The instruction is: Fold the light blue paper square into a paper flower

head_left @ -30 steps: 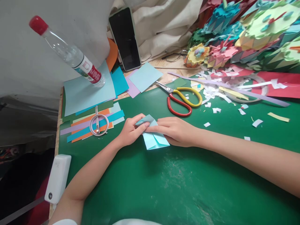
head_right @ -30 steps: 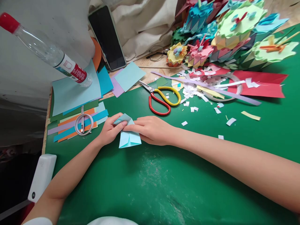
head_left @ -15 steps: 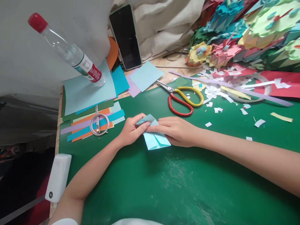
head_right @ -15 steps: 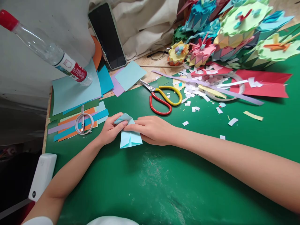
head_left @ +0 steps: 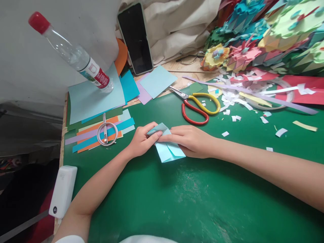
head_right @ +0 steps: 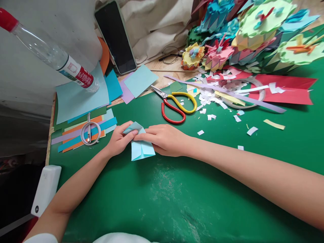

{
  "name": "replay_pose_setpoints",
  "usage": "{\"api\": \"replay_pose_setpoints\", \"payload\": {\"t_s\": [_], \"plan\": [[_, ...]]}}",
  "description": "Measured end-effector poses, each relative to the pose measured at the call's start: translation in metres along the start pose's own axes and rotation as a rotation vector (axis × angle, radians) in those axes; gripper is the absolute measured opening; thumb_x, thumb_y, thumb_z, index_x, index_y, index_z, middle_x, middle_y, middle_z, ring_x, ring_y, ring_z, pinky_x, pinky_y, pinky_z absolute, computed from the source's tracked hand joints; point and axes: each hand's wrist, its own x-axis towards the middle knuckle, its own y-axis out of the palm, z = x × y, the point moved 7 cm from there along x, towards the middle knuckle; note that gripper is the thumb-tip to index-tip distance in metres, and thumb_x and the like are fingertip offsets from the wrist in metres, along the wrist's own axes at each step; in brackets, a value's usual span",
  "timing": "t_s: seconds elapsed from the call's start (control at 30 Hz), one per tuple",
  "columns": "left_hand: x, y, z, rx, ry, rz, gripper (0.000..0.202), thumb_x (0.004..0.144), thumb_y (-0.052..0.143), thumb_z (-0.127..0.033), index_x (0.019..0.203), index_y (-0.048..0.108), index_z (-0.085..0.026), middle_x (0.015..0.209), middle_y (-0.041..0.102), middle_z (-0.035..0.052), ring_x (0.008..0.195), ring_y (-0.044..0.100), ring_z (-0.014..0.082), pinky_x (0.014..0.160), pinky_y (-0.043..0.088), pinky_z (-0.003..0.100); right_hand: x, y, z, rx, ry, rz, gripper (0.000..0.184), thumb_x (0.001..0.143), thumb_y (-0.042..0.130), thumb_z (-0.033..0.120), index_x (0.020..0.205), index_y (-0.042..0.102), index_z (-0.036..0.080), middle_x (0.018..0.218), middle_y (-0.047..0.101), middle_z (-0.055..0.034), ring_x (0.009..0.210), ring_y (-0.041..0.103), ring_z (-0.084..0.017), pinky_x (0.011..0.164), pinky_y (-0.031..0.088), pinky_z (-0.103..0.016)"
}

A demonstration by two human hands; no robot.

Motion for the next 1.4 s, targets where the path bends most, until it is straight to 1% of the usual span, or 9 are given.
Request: {"api": "replay_pose_setpoints", "payload": {"t_s": [0.3, 0.5, 0.8, 1.1, 1.27, 1.4], "plan": [[-0.0011, 0.0006, 0.0020, 0.027, -0.011, -0.004, 0.025, 0.093, 0.050, -0.039, 0.080, 0.054, -0.017, 0.064, 0.047, -0.0040, 0.056, 0.039, 0.0079, 0.053, 0.033, 0.020, -0.0017, 0.0020, -0.0017, -0.001, 0.013, 0.001, 0.043, 0.086, 0.035, 0.007, 0.123, 0.055, 0.019, 0.078, 0.058, -0.0034, 0.064, 0.046, -0.013, 0.060, 0.032, -0.024], [-0.0010, 0.0009, 0.0003, 0.038, 0.003, 0.004, 0.024, 0.094, 0.049, -0.037, 0.080, 0.054, -0.017, 0.064, 0.049, -0.0039, 0.056, 0.041, 0.0079, 0.054, 0.033, 0.020, -0.0014, 0.0003, -0.0010, 0.007, 0.001, -0.023, 0.042, 0.085, 0.038, 0.006, 0.121, 0.056, 0.018, 0.079, 0.059, -0.0032, 0.062, 0.046, -0.013, 0.060, 0.033, -0.023], [-0.0018, 0.0011, 0.0029, 0.043, -0.030, 0.004, 0.026, 0.093, 0.050, -0.039, 0.079, 0.053, -0.018, 0.060, 0.053, -0.0043, 0.055, 0.046, 0.0086, 0.053, 0.035, 0.021, -0.0020, 0.0043, -0.0041, 0.034, 0.037, 0.026, 0.040, 0.088, 0.038, 0.010, 0.123, 0.055, 0.020, 0.083, 0.061, -0.0045, 0.066, 0.049, -0.014, 0.062, 0.034, -0.024], [-0.0023, 0.0019, 0.0020, 0.028, -0.015, 0.007, 0.023, 0.094, 0.050, -0.036, 0.080, 0.054, -0.018, 0.059, 0.055, -0.0051, 0.054, 0.048, 0.0084, 0.053, 0.035, 0.021, -0.0012, 0.0000, -0.0021, 0.059, 0.016, -0.013, 0.036, 0.088, 0.041, 0.010, 0.119, 0.057, 0.018, 0.079, 0.058, -0.0036, 0.065, 0.047, -0.013, 0.060, 0.033, -0.022], [-0.0016, 0.0008, 0.0003, 0.044, 0.017, -0.008, 0.026, 0.095, 0.050, -0.036, 0.077, 0.051, -0.018, 0.060, 0.052, -0.0050, 0.054, 0.045, 0.0078, 0.052, 0.033, 0.021, -0.0004, -0.0018, -0.0016, 0.029, 0.010, -0.034, 0.040, 0.085, 0.038, 0.006, 0.118, 0.057, 0.018, 0.077, 0.058, -0.0029, 0.062, 0.045, -0.012, 0.058, 0.033, -0.022], [-0.0014, 0.0011, -0.0004, 0.049, 0.033, -0.009, 0.029, 0.095, 0.049, -0.037, 0.074, 0.049, -0.017, 0.058, 0.049, -0.0049, 0.054, 0.042, 0.0078, 0.052, 0.032, 0.021, 0.0004, -0.0044, 0.0003, 0.014, -0.009, -0.066, 0.039, 0.089, 0.035, 0.007, 0.120, 0.058, 0.018, 0.077, 0.061, -0.0029, 0.063, 0.048, -0.013, 0.059, 0.034, -0.023]]}}
